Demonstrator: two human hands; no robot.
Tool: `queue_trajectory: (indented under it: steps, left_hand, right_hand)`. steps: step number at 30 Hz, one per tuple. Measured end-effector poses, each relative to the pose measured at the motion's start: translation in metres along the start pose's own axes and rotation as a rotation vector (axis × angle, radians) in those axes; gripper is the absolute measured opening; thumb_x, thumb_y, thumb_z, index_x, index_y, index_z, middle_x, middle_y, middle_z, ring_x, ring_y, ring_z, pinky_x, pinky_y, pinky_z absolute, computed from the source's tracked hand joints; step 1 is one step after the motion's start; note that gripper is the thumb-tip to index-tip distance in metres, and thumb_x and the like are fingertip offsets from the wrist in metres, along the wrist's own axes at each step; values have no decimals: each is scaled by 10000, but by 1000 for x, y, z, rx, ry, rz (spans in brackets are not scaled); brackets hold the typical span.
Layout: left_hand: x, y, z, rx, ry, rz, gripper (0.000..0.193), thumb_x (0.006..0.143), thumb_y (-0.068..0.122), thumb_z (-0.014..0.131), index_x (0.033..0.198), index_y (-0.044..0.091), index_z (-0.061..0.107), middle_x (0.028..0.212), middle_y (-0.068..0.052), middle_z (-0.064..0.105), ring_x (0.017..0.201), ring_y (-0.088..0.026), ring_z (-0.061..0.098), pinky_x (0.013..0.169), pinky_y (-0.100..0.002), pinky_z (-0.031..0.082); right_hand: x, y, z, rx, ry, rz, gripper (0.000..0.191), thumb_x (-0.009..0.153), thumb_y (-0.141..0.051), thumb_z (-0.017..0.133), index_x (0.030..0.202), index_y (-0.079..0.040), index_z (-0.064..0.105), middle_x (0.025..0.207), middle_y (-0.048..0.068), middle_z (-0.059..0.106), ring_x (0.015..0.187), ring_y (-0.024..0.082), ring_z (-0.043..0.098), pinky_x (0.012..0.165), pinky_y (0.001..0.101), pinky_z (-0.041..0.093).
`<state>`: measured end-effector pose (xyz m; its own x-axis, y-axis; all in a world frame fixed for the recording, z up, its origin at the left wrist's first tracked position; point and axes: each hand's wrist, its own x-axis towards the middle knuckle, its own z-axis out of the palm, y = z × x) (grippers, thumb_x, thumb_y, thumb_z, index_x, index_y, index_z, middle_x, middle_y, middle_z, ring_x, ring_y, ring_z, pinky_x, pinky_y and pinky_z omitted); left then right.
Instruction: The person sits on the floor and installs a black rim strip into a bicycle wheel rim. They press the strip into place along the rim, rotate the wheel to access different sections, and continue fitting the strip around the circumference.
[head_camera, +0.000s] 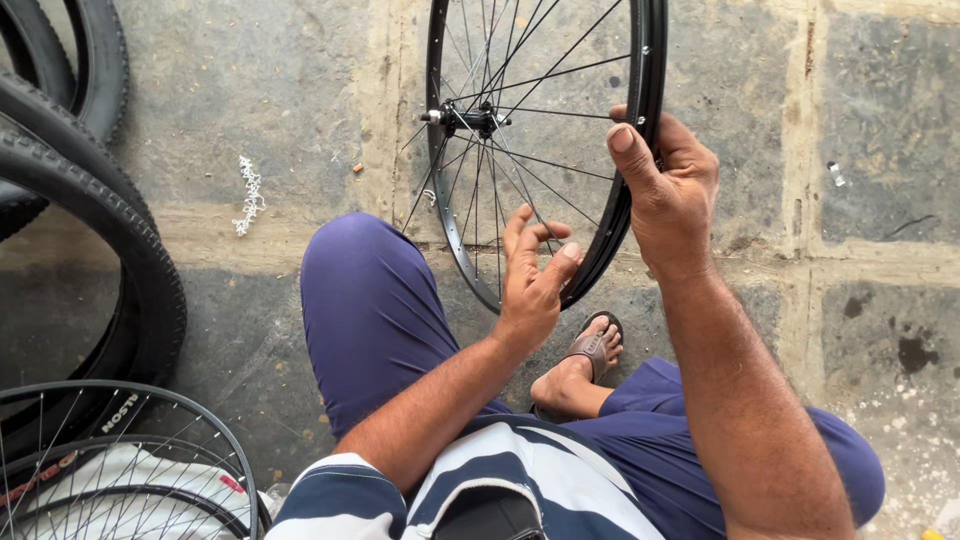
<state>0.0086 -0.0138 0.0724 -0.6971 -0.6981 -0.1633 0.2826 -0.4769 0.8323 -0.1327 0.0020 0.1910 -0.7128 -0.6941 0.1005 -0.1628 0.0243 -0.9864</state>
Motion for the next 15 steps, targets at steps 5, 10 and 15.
queue_trajectory:
  steps: [5,10,15]
  left_hand:
    - [4,-2,3,-260,-109,-87,195,1095,118,626,1235,33,519,1204,-151,603,1049,-137,643,858,-249,580]
    - [25,13,4,-553,-256,-246,233,1036,115,660,1199,74,499,961,-50,701,823,-108,697,627,-215,572]
    - [43,37,25,-667,-180,-259,253,1008,88,669,1190,85,494,966,-56,706,804,-107,707,604,-225,582]
  right_hand:
    - [-4,-1,-11,-94,7,42,472,976,-455,761,1193,-37,733,795,-101,538,714,11,440,606,196,318]
    - [-18,13,-46,331,-90,223,290,989,-205,657,1223,-34,642,977,19,637,844,98,589,725,226,486]
    - [-67,59,-75,556,47,401,213,921,74,572,1129,50,612,1051,166,685,930,227,683,875,318,592]
